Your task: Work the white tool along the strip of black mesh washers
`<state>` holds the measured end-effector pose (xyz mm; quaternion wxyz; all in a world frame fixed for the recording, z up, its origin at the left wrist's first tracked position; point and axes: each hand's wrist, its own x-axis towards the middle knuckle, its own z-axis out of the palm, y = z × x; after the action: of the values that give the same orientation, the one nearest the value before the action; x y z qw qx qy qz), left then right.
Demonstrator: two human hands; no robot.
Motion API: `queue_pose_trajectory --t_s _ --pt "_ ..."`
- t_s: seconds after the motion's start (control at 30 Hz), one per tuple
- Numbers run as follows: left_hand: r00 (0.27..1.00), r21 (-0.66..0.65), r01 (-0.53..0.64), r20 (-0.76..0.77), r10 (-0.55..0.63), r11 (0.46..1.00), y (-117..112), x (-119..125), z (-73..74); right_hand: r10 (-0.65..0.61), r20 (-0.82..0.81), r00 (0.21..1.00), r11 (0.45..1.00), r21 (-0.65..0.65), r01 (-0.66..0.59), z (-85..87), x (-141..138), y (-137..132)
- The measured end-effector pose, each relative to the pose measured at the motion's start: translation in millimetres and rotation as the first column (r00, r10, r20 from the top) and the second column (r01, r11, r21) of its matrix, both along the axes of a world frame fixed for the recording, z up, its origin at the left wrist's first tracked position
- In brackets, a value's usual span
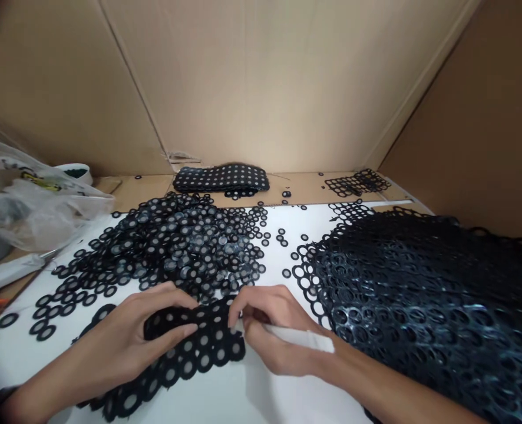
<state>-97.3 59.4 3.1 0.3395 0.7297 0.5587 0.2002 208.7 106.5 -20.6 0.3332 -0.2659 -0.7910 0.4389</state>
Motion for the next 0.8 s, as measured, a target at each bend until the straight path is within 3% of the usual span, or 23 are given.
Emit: queue_pose_trajectory --t_s 0.23,0.53,0.8 --pt "0.996 -0.014 0.091 -0.018 -0.091 0.996 0 -2 3.8 0.062 0.029 0.998 0.998 -0.014 -0.061 4.4 -4 3" --pt "0.988 0.113 0.142 -0.081 -0.134 0.983 -2 11 2.8 0.148 0.063 0.987 0.989 -0.018 -0.147 0.8 -8 -1" --pt "0.997 -0.017 0.074 -0.03 -0.074 0.997 -3 15 1.0 0.169 0.022 0.985 0.985 -0.017 -0.169 -5.8 -8 -1"
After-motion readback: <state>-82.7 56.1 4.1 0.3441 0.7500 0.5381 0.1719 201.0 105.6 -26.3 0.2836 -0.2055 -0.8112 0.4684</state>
